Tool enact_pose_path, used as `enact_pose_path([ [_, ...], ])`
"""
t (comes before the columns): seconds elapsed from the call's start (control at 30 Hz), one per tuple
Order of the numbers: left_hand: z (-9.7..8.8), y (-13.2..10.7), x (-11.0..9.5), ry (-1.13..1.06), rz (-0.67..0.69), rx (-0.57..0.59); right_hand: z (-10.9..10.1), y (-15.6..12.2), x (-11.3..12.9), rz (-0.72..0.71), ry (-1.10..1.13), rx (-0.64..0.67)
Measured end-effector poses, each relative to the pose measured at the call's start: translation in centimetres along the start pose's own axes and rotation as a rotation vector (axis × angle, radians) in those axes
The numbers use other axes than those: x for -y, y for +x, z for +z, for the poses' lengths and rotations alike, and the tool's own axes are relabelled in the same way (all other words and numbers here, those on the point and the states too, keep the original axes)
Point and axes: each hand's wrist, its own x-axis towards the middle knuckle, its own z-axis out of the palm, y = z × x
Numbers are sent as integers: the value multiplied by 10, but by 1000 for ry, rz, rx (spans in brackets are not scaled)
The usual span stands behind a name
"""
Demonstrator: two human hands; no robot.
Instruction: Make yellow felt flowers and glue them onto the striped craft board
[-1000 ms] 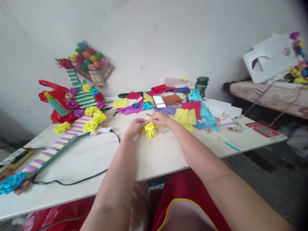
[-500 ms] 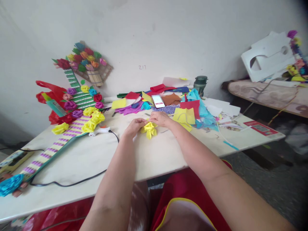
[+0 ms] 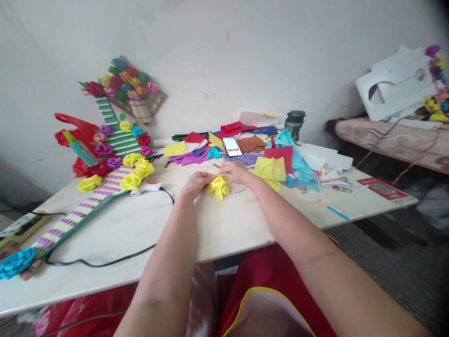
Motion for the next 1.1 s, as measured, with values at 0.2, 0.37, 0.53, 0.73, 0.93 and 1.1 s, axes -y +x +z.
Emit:
enact_pose_path([
  [0.2, -3, 1, 2, -2, 12, 47, 3, 1, -1, 1, -7, -29],
  [0.37, -4, 3, 4, 36, 22, 37, 5, 2, -3, 14, -2, -42],
  [0.53, -2, 2, 3, 70, 35, 4, 3, 1, 0, 18, -15, -60],
  [0.73, -1, 2, 1, 130, 82, -54, 4, 0, 1, 13, -33, -65],
  [0.93, 0, 4, 2, 178, 108, -76, 2, 0, 0, 33, 11, -14],
  [1.1, 2, 5, 1, 269, 167, -115, -4, -2, 2, 59, 30, 34],
])
